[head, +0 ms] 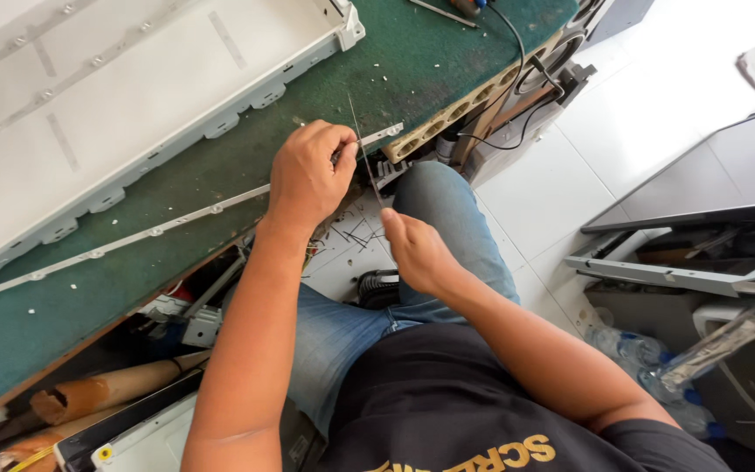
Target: The person removes white LED strips from a large electronic chassis using pliers and a screwdriver, then aligns and organizes multiple LED strips on the workbench.
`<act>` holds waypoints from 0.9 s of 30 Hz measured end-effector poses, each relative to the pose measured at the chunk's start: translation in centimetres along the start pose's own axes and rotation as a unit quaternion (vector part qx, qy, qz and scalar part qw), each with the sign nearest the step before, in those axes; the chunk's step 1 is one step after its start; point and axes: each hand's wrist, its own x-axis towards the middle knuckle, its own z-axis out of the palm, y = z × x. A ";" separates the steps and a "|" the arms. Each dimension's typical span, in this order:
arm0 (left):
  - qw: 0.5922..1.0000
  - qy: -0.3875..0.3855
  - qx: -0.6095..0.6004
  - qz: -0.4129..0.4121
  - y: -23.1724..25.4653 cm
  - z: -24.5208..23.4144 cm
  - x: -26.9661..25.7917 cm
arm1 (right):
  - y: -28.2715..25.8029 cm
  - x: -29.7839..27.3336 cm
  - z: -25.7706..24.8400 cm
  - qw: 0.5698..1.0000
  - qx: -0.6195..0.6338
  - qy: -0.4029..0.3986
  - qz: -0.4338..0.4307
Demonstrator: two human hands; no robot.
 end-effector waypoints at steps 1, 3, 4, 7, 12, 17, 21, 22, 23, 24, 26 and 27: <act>1.000 0.003 0.003 0.004 0.1 0.1 0.0 | 0.4 -1.0 -0.7 1.000 0.001 0.002 -0.006; 1.000 -0.005 -0.006 -0.009 0.3 0.1 0.0 | 1.1 -2.9 -2.2 0.999 0.006 -0.003 0.037; 1.000 -0.002 -0.004 -0.006 0.1 -0.1 0.0 | 1.4 -3.3 -2.6 0.999 0.005 -0.001 0.032; 0.999 -0.016 0.020 -0.025 0.5 -0.1 0.1 | 0.3 -3.2 -6.2 0.996 -0.013 0.055 0.063; 0.986 -0.107 0.027 -0.127 3.2 -4.0 1.6 | -9.2 2.7 -13.0 0.957 -0.248 0.147 -0.035; 0.984 -0.093 -0.004 -0.151 4.6 -7.5 3.0 | -10.4 13.1 -14.7 0.915 -0.352 0.144 -0.135; 0.984 -0.074 -0.024 -0.157 5.8 -9.1 3.4 | -11.6 16.5 -14.9 0.854 -0.450 0.169 -0.200; 0.984 -0.069 -0.021 -0.165 5.8 -9.3 3.7 | -13.1 15.1 -14.7 0.853 -0.451 0.163 -0.208; 0.984 -0.067 -0.027 -0.166 5.8 -9.5 3.9 | -14.5 13.6 -14.5 0.889 -0.333 0.159 -0.273; 0.983 -0.065 -0.033 -0.166 5.8 -9.6 4.1 | -15.7 12.2 -14.4 0.908 -0.207 0.151 -0.331; 0.983 -0.067 -0.033 -0.167 5.7 -9.7 4.2 | -17.5 9.8 -13.8 0.951 -0.097 0.024 -0.292; 0.984 -0.074 -0.035 -0.160 5.8 -9.6 4.2 | -18.2 8.3 -13.7 0.966 0.017 -0.095 -0.240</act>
